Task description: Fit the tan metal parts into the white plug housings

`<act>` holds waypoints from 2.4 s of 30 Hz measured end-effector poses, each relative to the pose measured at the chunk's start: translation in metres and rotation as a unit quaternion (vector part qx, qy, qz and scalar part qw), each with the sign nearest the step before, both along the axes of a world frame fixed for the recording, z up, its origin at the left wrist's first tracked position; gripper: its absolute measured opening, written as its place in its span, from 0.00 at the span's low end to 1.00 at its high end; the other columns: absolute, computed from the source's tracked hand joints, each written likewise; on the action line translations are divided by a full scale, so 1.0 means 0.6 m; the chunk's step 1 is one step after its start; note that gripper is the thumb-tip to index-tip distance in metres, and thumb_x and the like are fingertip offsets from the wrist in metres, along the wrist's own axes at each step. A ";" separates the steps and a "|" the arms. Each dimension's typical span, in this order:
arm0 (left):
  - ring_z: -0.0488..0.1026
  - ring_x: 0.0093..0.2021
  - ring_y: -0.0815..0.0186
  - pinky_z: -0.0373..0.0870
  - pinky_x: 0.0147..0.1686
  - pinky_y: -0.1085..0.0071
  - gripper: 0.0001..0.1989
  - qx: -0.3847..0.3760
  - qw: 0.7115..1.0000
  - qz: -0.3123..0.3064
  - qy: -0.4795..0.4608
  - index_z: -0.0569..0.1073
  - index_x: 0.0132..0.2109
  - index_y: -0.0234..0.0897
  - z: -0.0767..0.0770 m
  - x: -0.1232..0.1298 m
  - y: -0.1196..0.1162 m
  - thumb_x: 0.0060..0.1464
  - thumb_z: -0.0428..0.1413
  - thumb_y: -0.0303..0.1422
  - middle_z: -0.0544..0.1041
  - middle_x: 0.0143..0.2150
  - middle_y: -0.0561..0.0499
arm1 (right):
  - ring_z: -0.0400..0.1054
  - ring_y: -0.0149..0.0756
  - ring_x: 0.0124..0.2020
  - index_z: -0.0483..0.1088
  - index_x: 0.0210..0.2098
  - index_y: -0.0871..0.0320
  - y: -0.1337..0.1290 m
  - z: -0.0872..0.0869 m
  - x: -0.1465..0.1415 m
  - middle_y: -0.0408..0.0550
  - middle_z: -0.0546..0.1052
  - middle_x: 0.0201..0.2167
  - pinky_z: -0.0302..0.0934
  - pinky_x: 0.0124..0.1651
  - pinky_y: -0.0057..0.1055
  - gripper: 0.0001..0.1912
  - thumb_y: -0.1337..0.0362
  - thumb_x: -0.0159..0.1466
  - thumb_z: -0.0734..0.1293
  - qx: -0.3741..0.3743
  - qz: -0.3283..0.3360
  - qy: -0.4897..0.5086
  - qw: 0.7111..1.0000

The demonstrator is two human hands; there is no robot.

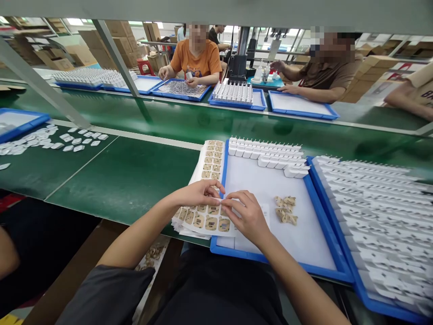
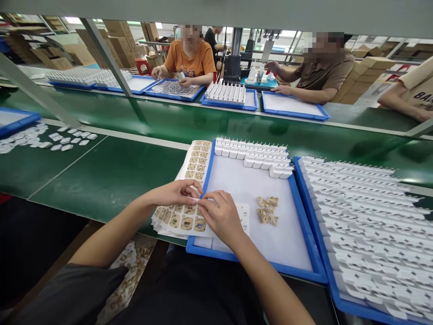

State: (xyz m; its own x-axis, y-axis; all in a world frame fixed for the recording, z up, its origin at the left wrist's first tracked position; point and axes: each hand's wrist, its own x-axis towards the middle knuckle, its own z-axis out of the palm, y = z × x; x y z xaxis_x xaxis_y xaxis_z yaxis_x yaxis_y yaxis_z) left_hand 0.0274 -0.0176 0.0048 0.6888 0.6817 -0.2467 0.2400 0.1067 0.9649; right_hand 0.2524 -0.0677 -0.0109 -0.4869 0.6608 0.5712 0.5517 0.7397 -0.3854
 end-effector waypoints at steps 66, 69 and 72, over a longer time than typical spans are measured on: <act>0.73 0.57 0.46 0.68 0.53 0.60 0.48 0.483 0.759 -0.077 0.429 0.60 0.68 0.42 -0.003 0.198 0.374 0.45 0.64 0.55 0.74 0.60 0.40 | 0.72 0.31 0.29 0.73 0.37 0.54 -0.162 -0.075 0.127 0.53 0.75 0.45 0.68 0.28 0.27 0.10 0.61 0.72 0.62 -0.172 -0.252 0.217 0.927; 0.74 0.54 0.47 0.69 0.47 0.64 0.42 0.494 0.747 -0.076 0.438 0.64 0.64 0.40 -0.014 0.195 0.375 0.47 0.62 0.55 0.76 0.56 0.39 | 0.70 0.30 0.27 0.73 0.36 0.54 -0.163 -0.077 0.122 0.52 0.75 0.45 0.67 0.28 0.28 0.10 0.61 0.72 0.62 -0.167 -0.258 0.224 0.925; 0.75 0.53 0.47 0.68 0.44 0.65 0.38 0.503 0.738 -0.076 0.443 0.66 0.62 0.40 -0.015 0.194 0.374 0.48 0.61 0.55 0.76 0.54 0.40 | 0.71 0.31 0.28 0.73 0.36 0.54 -0.163 -0.080 0.121 0.53 0.75 0.45 0.67 0.28 0.28 0.10 0.61 0.72 0.62 -0.161 -0.253 0.223 0.928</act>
